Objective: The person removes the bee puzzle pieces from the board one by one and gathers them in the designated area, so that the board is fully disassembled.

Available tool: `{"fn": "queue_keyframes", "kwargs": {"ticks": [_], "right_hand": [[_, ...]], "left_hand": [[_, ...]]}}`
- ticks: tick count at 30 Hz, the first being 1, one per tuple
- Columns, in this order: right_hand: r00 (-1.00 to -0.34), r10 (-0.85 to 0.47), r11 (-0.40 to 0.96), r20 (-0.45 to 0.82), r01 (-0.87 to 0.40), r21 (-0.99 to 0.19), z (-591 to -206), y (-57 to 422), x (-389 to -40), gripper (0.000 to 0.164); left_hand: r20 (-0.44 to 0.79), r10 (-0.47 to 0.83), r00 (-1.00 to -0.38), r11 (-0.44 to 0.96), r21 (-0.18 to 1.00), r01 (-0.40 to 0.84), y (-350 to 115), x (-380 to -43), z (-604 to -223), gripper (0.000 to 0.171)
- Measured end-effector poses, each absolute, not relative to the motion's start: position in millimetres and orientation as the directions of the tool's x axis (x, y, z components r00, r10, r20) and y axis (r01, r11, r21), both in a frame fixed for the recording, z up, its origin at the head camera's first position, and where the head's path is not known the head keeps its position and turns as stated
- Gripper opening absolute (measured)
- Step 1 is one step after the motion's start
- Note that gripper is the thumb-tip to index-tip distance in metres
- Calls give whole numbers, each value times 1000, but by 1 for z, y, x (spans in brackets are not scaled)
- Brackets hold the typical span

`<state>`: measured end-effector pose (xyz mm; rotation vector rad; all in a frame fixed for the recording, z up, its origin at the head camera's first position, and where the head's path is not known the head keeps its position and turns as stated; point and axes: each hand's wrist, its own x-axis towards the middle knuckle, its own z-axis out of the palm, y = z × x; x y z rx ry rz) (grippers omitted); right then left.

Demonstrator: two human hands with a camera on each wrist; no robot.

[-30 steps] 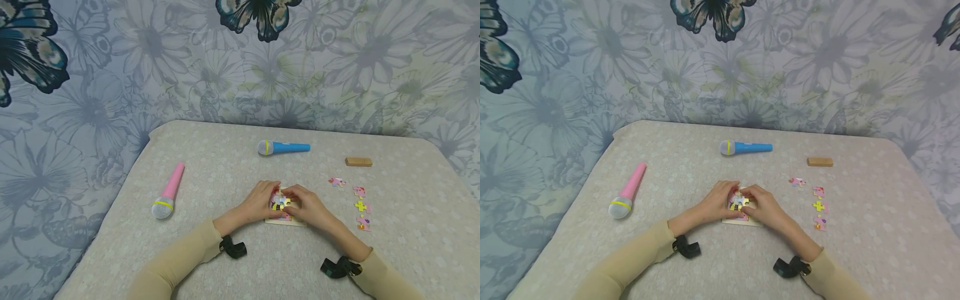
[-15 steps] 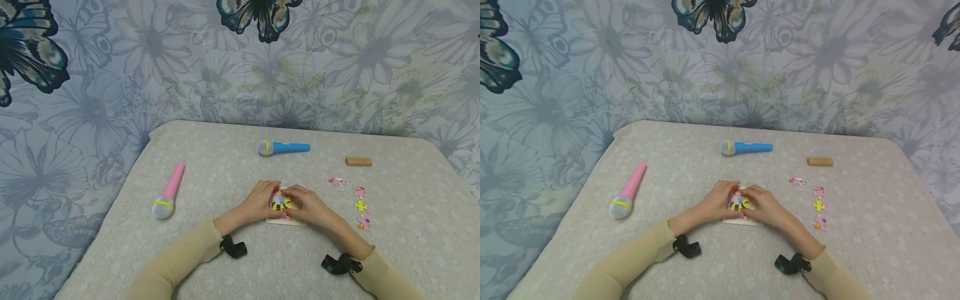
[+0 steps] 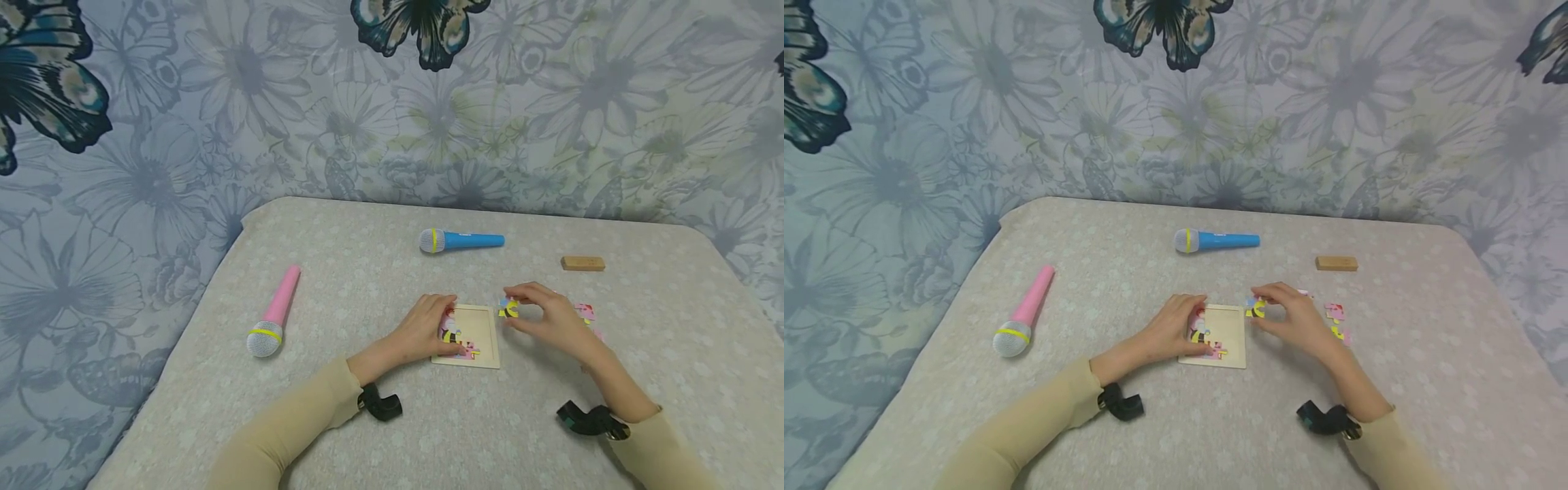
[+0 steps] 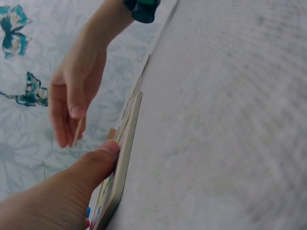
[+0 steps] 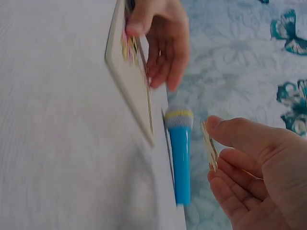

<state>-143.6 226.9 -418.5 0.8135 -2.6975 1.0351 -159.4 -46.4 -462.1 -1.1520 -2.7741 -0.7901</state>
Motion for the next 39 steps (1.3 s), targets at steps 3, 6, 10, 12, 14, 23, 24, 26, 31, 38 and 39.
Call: {"fn": "queue_keyframes", "kwargs": {"ticks": [3, 6, 10, 12, 14, 23, 24, 26, 31, 38, 39], "right_hand": [[-874, -392, 652, 287, -484, -583, -419, 247, -138, 48], [-884, -374, 672, 280, -467, -576, -421, 263, -131, 47], [-890, -366, 695, 271, -455, -557, -427, 278, -126, 45], [-902, -350, 716, 252, -431, -550, -429, 283, -126, 44], [-915, -332, 737, 228, -402, -543, -431, 287, -127, 45], [-923, -332, 760, 194, -384, -524, -439, 293, -128, 45], [-922, -334, 758, 193, -385, -526, -439, 293, -128, 45], [-920, -336, 757, 203, -392, -523, -438, 292, -128, 46], [-917, -316, 719, 242, -398, -569, -425, 276, -127, 44], [-871, -401, 599, 285, -484, -637, -406, 234, -125, 41], [-862, -417, 583, 290, -498, -642, -406, 229, -125, 41]], "left_hand": [[219, 653, -725, 596, 442, 671, -47, -159, -462, 94], [218, 655, -724, 594, 443, 671, -48, -158, -462, 94], [213, 656, -724, 592, 451, 668, -49, -157, -462, 93], [210, 654, -727, 590, 460, 664, -49, -157, -462, 93], [208, 653, -728, 587, 469, 660, -49, -157, -462, 93], [207, 660, -722, 578, 475, 664, -49, -156, -462, 92], [206, 660, -723, 580, 472, 664, -49, -156, -462, 93], [206, 659, -724, 585, 464, 665, -48, -156, -462, 93], [218, 660, -719, 586, 450, 674, -48, -156, -462, 93], [247, 658, -711, 573, 447, 686, -47, -157, -463, 93], [252, 659, -709, 568, 450, 689, -47, -158, -463, 93]]}}
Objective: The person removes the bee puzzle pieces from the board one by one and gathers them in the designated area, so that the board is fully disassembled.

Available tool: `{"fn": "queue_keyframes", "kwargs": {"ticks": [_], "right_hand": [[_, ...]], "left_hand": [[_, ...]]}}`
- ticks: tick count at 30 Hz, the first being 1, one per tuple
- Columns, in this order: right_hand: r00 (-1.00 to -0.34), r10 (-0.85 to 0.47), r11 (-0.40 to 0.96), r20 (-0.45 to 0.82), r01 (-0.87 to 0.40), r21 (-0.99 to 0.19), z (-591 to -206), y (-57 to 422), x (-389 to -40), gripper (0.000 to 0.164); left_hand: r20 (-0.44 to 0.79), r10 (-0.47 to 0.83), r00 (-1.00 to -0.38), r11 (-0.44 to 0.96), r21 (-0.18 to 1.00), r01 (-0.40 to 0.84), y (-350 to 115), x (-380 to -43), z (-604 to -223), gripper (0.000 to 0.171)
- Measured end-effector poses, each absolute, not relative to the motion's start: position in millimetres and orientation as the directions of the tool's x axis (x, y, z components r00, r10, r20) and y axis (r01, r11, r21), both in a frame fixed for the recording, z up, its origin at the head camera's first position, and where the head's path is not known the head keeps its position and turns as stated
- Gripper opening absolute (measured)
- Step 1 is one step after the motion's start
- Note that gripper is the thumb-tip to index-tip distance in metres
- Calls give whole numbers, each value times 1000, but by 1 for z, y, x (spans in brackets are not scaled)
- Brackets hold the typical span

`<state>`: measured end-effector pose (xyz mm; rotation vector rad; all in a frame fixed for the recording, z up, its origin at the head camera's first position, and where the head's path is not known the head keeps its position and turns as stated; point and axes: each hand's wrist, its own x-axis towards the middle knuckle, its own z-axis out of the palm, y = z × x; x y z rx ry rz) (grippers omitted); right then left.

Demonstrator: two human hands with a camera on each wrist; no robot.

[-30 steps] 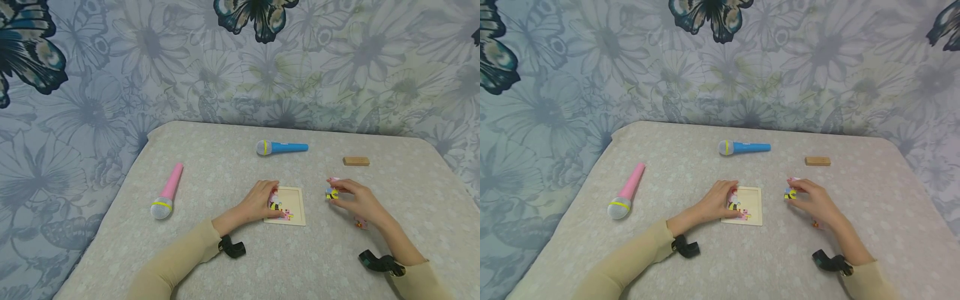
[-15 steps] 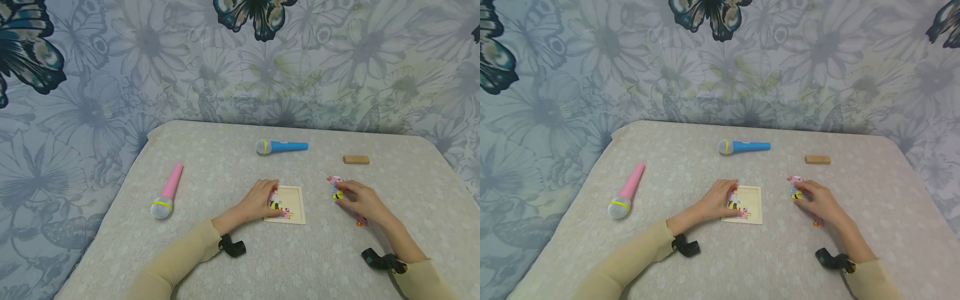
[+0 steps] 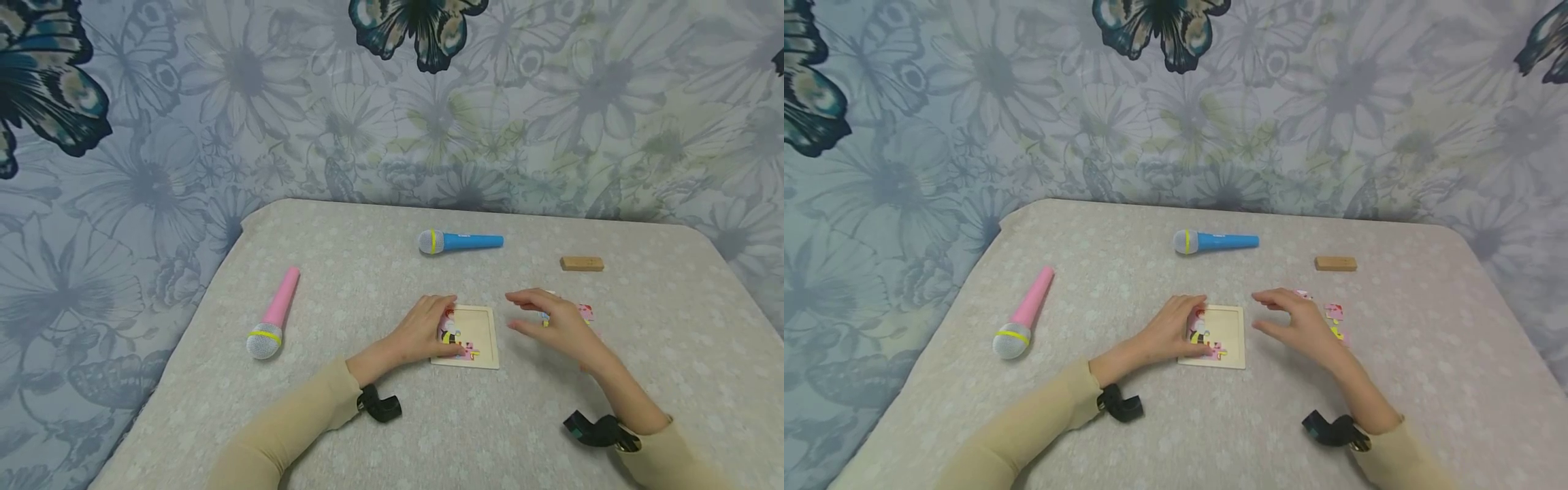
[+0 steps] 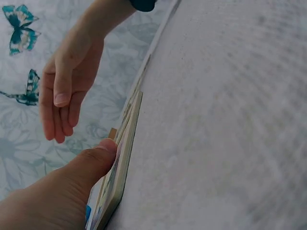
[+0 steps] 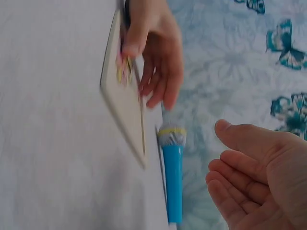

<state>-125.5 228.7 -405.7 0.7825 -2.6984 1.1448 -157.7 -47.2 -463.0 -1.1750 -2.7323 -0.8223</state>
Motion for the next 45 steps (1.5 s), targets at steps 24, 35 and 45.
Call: {"fn": "queue_keyframes", "kwargs": {"ticks": [24, 35, 45], "right_hand": [[-826, -550, 629, 122, -505, -591, -433, 163, -111, 38], [-795, -577, 599, 187, -567, -565, -440, 162, -108, 27], [-788, -567, 546, 238, -576, -608, -440, 159, -108, 30]], "left_hand": [[151, 757, -636, 492, 508, 707, -83, -171, -457, 89], [136, 733, -667, 518, 523, 676, -81, -168, -460, 85], [109, 723, -682, 537, 532, 655, -81, -168, -460, 87]]}}
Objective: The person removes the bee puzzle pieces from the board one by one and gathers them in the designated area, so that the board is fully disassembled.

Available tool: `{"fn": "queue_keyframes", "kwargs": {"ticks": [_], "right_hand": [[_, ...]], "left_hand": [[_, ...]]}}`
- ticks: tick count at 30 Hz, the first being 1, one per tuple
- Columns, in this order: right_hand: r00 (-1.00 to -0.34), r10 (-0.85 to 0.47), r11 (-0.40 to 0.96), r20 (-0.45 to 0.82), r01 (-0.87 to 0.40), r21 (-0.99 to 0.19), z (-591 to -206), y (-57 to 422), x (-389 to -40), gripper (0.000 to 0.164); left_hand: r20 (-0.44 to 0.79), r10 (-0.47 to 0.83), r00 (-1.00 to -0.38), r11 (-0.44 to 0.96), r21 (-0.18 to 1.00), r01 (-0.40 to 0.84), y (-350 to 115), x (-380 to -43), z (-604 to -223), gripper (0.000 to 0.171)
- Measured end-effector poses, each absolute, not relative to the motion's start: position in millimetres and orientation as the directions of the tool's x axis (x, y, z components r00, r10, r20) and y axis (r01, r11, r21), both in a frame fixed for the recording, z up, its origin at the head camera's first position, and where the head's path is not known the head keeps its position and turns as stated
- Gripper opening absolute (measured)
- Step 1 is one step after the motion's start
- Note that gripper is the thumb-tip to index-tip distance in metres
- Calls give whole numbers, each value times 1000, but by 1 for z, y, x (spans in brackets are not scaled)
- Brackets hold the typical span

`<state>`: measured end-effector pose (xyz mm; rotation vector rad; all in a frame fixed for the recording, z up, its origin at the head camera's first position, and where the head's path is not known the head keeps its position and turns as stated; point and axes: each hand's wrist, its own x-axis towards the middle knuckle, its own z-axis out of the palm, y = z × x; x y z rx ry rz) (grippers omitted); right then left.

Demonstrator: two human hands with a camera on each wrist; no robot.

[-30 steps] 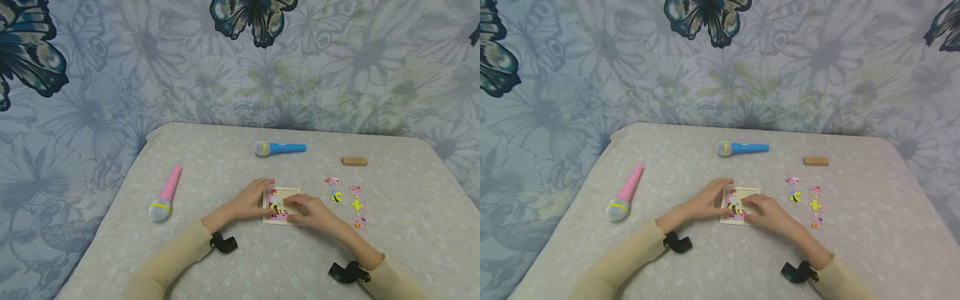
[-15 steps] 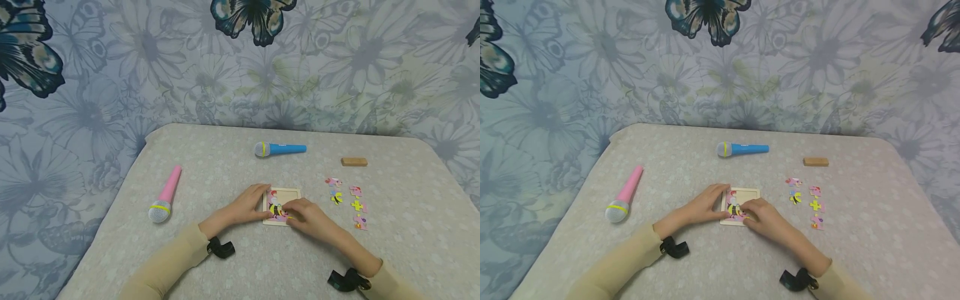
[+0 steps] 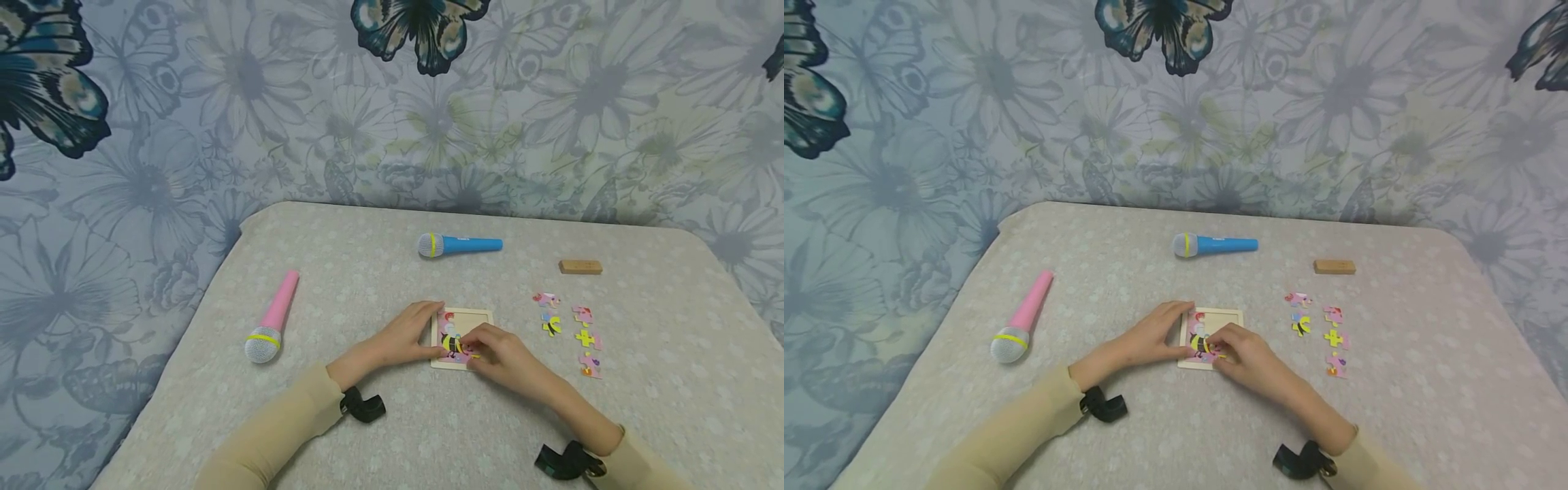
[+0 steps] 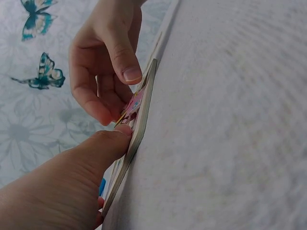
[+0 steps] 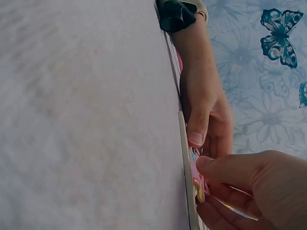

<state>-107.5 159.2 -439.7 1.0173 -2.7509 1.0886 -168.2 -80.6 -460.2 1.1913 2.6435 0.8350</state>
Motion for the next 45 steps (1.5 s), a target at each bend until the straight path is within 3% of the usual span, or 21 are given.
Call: {"fn": "queue_keyframes", "kwargs": {"ticks": [11, 18, 29, 39, 45], "right_hand": [[-746, -616, 569, 251, -642, -513, -436, 158, -109, 32], [-785, -541, 605, 301, -612, -509, -422, 175, -109, 35], [-859, -422, 704, 290, -512, -493, -411, 248, -91, 39], [-881, -387, 730, 271, -473, -493, -425, 266, -71, 37], [-861, -419, 728, 288, -508, -460, -430, 267, -83, 37]], "left_hand": [[123, 726, -676, 526, 534, 662, -82, -169, -461, 86], [92, 728, -680, 537, 541, 648, -82, -169, -459, 87], [95, 728, -679, 534, 542, 649, -83, -166, -457, 87], [98, 738, -668, 525, 538, 659, -89, -163, -461, 86], [108, 728, -677, 532, 533, 658, -87, -167, -462, 87]]}}
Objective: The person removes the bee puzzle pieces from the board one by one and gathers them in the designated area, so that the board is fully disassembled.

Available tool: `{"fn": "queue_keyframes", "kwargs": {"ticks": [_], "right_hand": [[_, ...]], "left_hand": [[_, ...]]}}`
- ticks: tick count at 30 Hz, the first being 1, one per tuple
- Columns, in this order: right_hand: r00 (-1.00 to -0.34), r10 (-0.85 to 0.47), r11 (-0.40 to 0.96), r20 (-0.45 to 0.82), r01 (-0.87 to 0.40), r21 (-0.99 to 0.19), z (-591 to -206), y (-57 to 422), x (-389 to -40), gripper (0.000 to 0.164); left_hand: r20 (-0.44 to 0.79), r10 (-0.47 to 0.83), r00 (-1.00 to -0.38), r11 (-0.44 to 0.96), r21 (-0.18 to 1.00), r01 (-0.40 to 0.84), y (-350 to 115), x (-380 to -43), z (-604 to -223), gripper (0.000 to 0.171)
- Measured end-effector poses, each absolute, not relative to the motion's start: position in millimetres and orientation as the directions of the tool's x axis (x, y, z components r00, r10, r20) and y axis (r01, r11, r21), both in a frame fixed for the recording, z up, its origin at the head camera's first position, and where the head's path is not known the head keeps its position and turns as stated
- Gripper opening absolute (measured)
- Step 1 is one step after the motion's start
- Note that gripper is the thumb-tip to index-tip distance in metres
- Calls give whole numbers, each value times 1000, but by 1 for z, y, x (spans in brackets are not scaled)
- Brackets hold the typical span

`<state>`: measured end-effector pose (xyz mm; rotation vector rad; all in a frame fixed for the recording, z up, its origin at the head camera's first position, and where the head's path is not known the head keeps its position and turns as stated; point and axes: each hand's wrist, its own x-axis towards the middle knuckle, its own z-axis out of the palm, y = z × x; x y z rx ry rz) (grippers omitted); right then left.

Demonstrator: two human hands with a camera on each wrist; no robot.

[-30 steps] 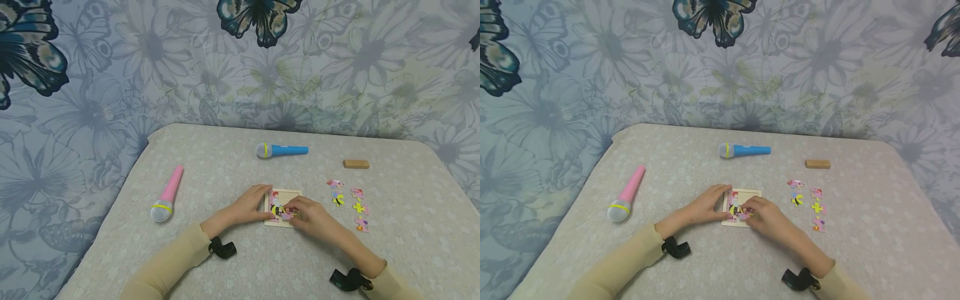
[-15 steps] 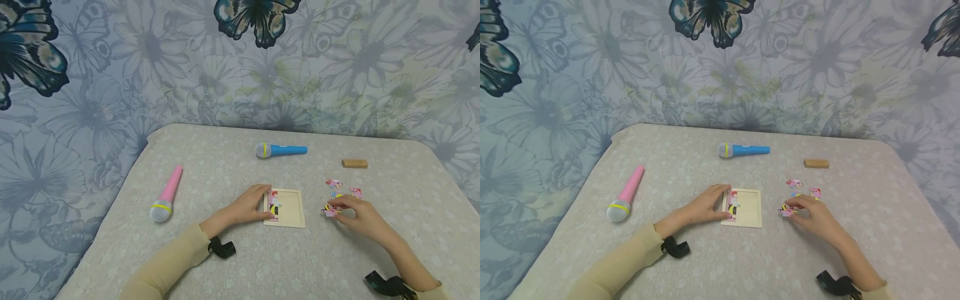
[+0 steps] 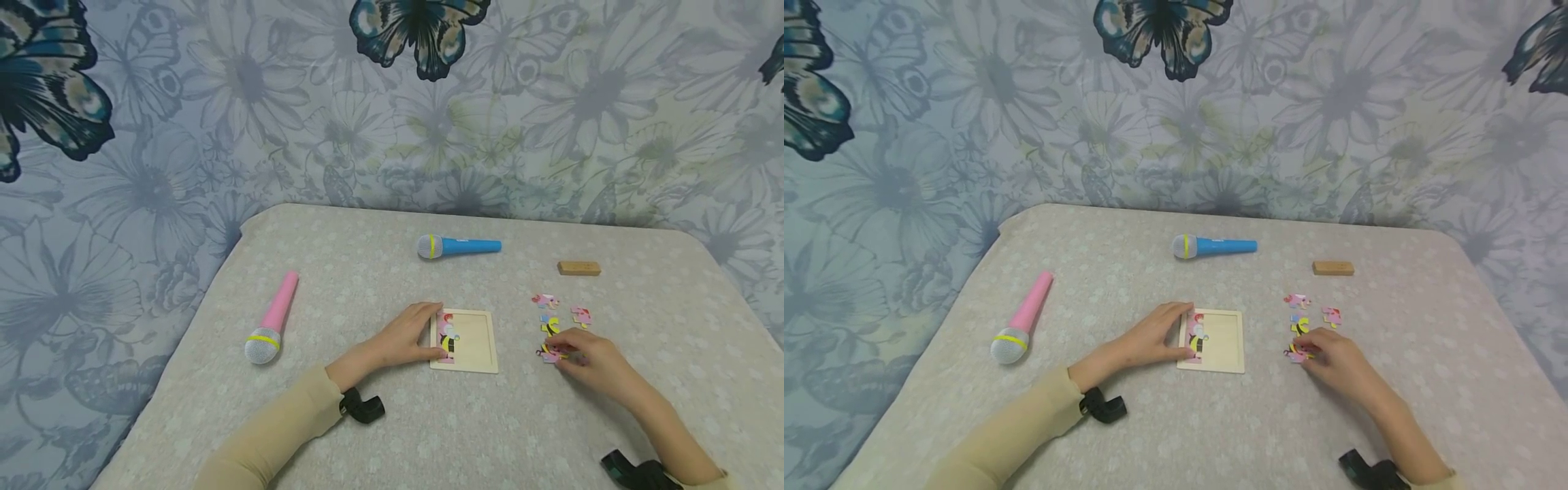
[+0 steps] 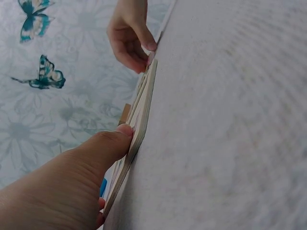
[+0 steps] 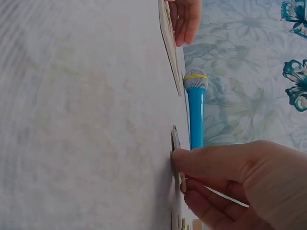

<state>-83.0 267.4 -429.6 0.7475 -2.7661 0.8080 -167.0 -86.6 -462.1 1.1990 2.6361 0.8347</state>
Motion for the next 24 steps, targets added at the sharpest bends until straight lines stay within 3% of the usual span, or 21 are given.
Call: {"fn": "queue_keyframes", "kwargs": {"ticks": [5, 12, 19, 24], "right_hand": [[-884, -410, 761, 226, -468, -450, -417, 260, -93, 32], [-877, -411, 711, 251, -480, -513, -394, 222, -119, 33], [-859, -479, 606, 178, -471, -641, -408, 174, -140, 33], [-838, -534, 608, 109, -471, -639, -420, 150, -149, 33]], "left_hand": [[104, 725, -681, 541, 525, 657, -87, -167, -464, 88], [117, 721, -683, 542, 518, 661, -88, -167, -465, 88], [118, 722, -682, 545, 511, 664, -89, -166, -466, 88], [137, 724, -677, 534, 510, 674, -90, -165, -464, 88]]}}
